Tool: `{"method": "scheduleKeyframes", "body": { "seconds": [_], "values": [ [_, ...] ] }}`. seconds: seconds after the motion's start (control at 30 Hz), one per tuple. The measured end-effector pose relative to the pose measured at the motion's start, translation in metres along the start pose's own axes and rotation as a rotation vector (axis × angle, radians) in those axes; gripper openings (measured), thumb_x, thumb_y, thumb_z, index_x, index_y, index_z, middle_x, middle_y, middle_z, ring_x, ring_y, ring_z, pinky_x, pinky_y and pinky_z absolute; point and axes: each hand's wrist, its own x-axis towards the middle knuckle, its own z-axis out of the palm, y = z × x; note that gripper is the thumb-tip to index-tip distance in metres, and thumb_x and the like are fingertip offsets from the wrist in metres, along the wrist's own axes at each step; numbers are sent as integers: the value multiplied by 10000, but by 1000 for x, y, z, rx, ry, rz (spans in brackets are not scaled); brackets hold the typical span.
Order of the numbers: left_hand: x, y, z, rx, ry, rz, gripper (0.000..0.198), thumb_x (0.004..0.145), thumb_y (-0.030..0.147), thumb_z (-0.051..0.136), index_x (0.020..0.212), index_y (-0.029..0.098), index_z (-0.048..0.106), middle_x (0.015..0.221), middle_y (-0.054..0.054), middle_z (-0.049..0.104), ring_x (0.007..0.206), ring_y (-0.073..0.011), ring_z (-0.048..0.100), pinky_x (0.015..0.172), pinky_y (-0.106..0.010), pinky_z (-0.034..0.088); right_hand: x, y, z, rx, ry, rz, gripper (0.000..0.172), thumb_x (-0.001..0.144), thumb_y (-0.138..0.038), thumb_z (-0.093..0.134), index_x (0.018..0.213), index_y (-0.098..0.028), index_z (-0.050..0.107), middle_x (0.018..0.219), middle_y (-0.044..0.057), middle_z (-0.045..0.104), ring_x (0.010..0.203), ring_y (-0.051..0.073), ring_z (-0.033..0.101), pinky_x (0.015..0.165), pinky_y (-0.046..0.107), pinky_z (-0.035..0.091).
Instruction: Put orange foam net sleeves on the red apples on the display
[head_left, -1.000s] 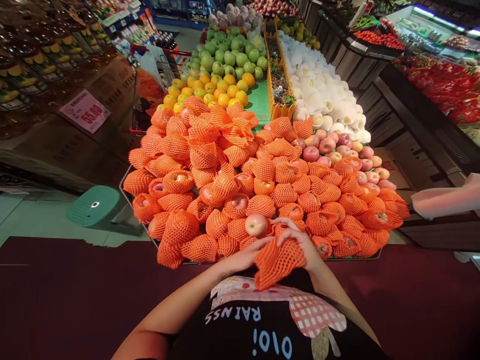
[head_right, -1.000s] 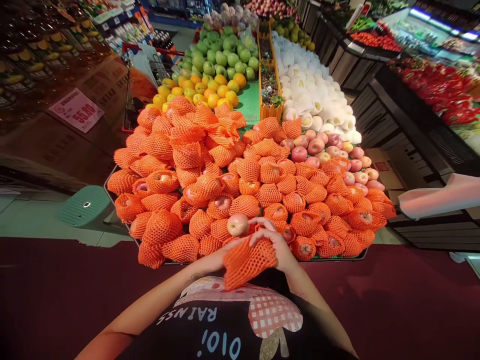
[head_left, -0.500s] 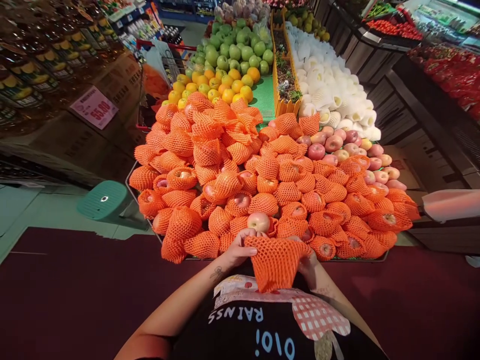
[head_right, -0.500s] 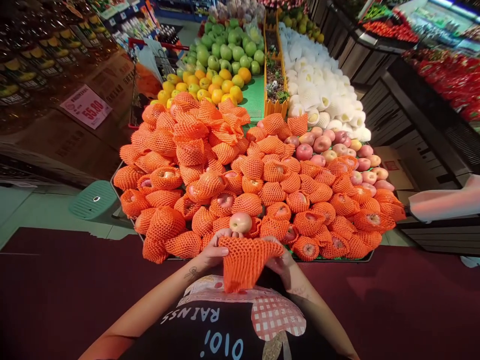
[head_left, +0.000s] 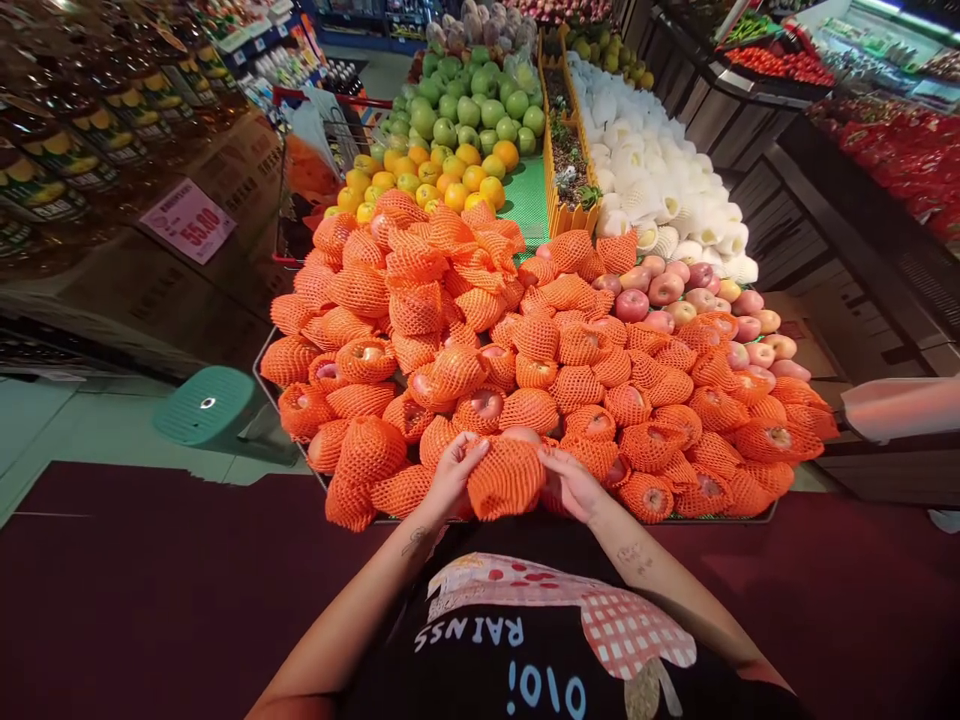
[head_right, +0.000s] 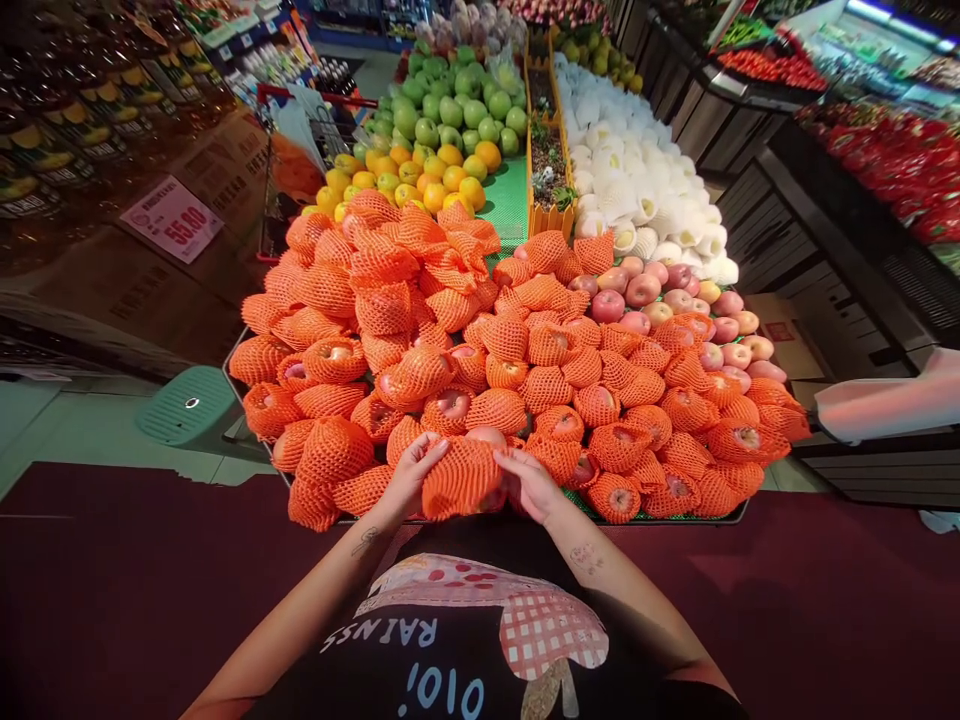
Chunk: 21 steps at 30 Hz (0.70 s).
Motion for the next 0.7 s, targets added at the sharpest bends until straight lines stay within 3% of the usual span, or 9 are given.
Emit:
{"method": "scheduleKeyframes", "body": {
  "seconds": [0.1, 0.23, 0.33, 0.4, 0.53, 0.63, 0.7],
  "values": [
    [20, -10, 2, 245, 127, 157, 402, 822, 595, 598, 802, 225, 442, 781, 28, 534, 749, -142, 557, 744, -279, 480, 18, -9, -4, -238, 182, -149, 358, 795, -569, 689, 822, -213, 665, 802, 10, 700, 729, 177, 625, 698, 286, 498],
    [31, -17, 9, 401, 206, 170, 323, 879, 476, 584, 736, 227, 436, 693, 40, 463, 657, -145, 473, 695, -286, 417, 32, -15, -4, -805, 394, -375, 368, 937, -534, 499, 732, -230, 531, 723, 2, 602, 693, 178, 551, 684, 275, 398],
    [32, -14, 13, 476, 234, 164, 250, 895, 368, 597, 751, 233, 443, 650, 43, 454, 619, -163, 466, 683, -302, 390, 33, -16, -3, -1099, 429, -364, 309, 996, -442, 390, 806, -239, 525, 769, 33, 619, 720, 204, 572, 680, 285, 362],
    [32, -11, 14, 494, 224, 163, 215, 888, 333, 609, 773, 232, 459, 637, 41, 466, 616, -176, 487, 689, -313, 394, 32, -16, -4, -1134, 400, -297, 295, 1007, -418, 346, 852, -245, 528, 758, 39, 619, 717, 220, 585, 674, 293, 362],
    [32, -1, 17, 477, 186, 195, 233, 905, 403, 580, 789, 222, 489, 689, 11, 550, 684, -190, 546, 738, -326, 440, 32, -13, -8, -894, 343, -328, 253, 982, -439, 414, 874, -251, 545, 840, 32, 644, 837, 231, 618, 807, 331, 433],
    [24, 14, 20, 313, 120, 238, 343, 904, 539, 555, 835, 204, 544, 836, -23, 626, 817, -186, 588, 804, -310, 466, 31, -6, -11, -407, 327, -347, 244, 907, -495, 580, 878, -257, 621, 943, 20, 679, 977, 222, 623, 948, 351, 452],
    [14, 28, 23, 65, 19, 196, 415, 840, 605, 636, 822, 197, 559, 803, -2, 616, 767, -160, 575, 759, -277, 464, 29, 2, -12, -50, 342, -279, 254, 804, -492, 715, 914, -266, 684, 1026, 24, 710, 1059, 226, 630, 989, 357, 467]
  ]
}}
